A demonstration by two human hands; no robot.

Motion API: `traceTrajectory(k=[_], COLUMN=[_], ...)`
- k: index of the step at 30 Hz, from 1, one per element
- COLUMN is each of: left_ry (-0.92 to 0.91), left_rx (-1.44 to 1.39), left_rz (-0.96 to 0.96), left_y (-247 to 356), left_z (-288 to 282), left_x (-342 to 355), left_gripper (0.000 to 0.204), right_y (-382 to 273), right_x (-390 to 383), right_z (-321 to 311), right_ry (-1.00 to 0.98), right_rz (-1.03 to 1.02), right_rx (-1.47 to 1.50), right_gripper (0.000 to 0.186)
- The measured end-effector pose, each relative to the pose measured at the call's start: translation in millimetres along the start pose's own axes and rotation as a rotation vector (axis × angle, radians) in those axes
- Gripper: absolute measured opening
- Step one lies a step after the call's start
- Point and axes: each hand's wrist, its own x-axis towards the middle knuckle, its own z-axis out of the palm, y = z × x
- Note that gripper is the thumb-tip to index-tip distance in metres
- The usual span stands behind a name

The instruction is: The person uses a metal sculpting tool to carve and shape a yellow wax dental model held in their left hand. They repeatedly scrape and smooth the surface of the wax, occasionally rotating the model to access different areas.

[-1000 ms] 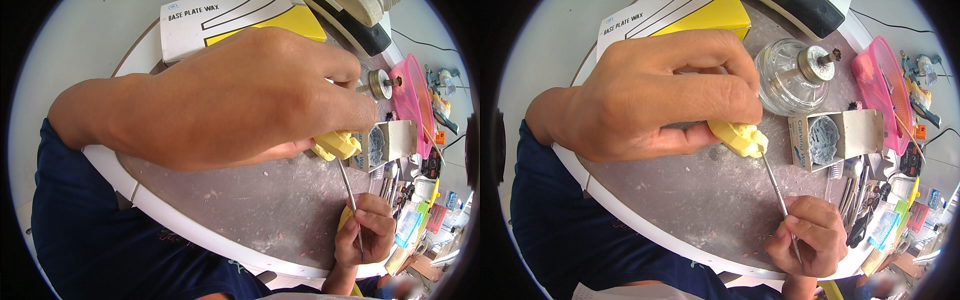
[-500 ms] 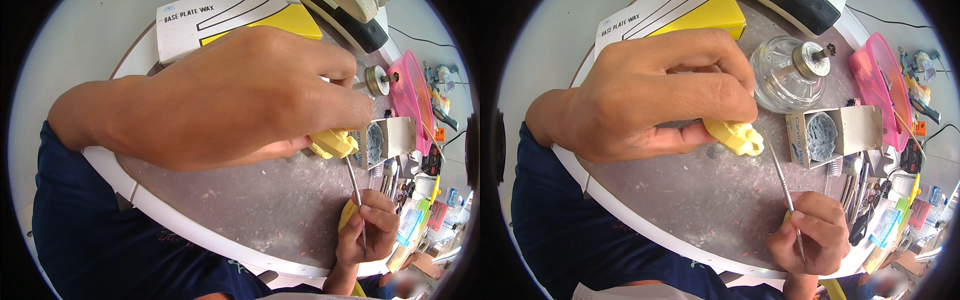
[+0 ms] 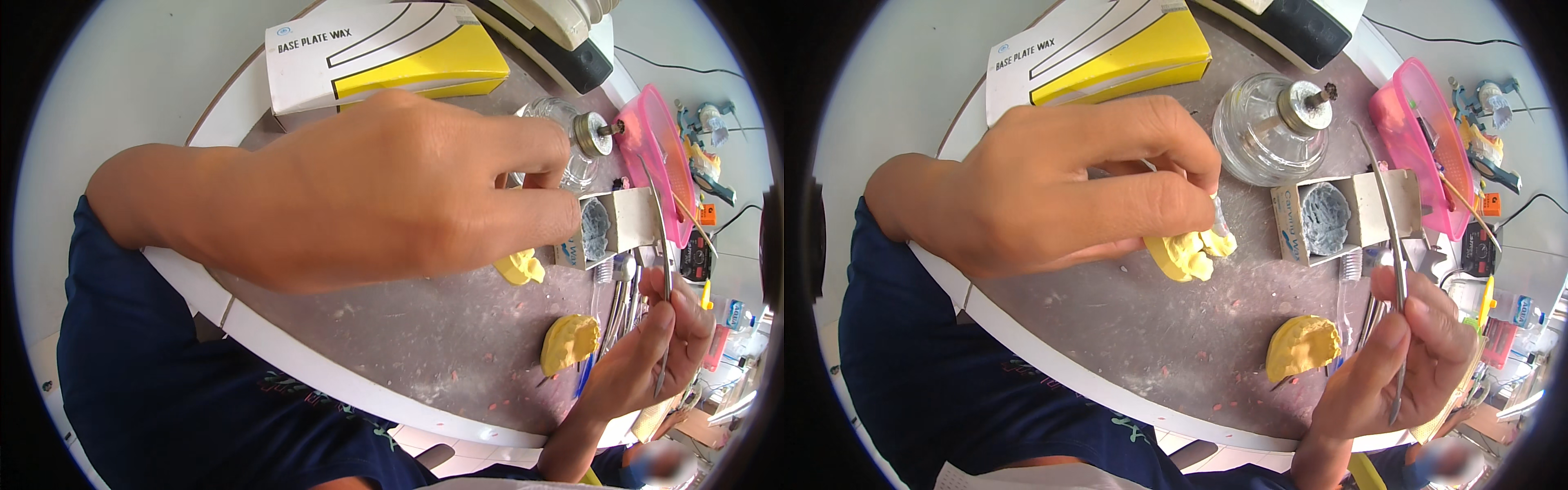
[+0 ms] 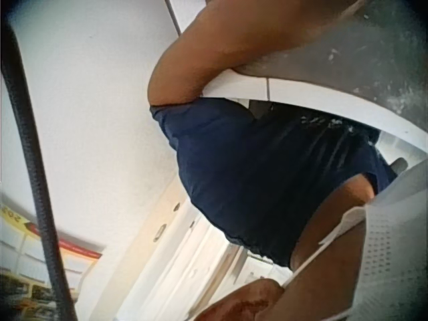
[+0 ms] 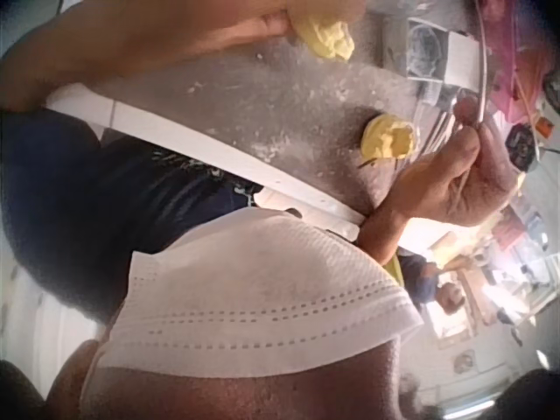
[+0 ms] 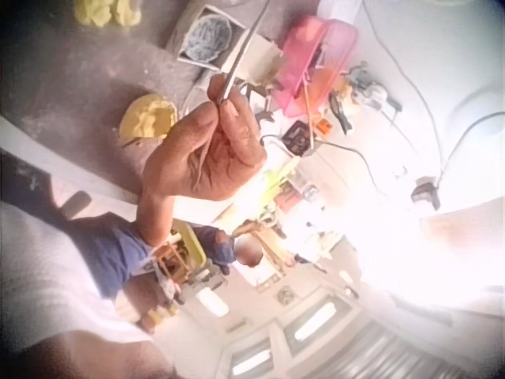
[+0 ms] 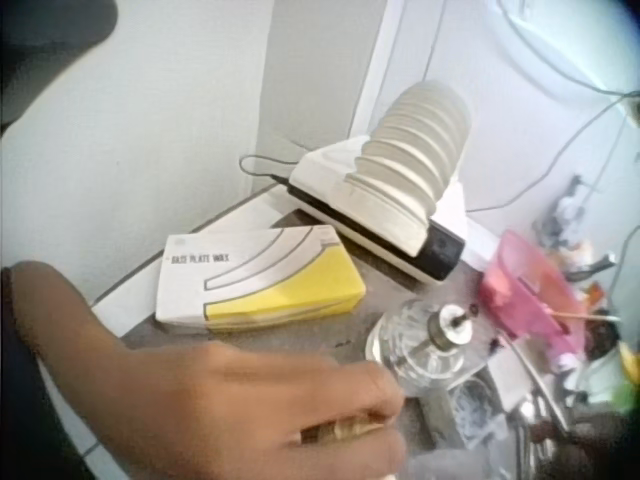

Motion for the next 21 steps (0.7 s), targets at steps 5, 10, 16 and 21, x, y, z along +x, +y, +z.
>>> traceTrajectory(k=[5, 10, 16, 21], left_ry=[0.055, 0.039, 0.040, 0.040], left_rx=[0.033, 0.064, 0.105, 0.067], left_rz=[0.049, 0.022, 0.042, 0.061], left_y=[-2, 1, 2, 1], left_z=[2, 0, 1, 4], left_x=[-2, -3, -3, -2], left_gripper=[0.034, 0.025, 0.016, 0.012], right_y=[4, 6, 3, 2], right_x=[14, 16, -1, -35], right_z=[11, 14, 3, -7], right_ry=[-0.014, 0.008, -0.106, -0.325], right_rz=[-0.003, -0.022, -0.113, -0.143], right_rx=[0.049, 0.024, -0.055, -0.046], right_gripper=[0.010, 0.010, 0.016, 0.019])
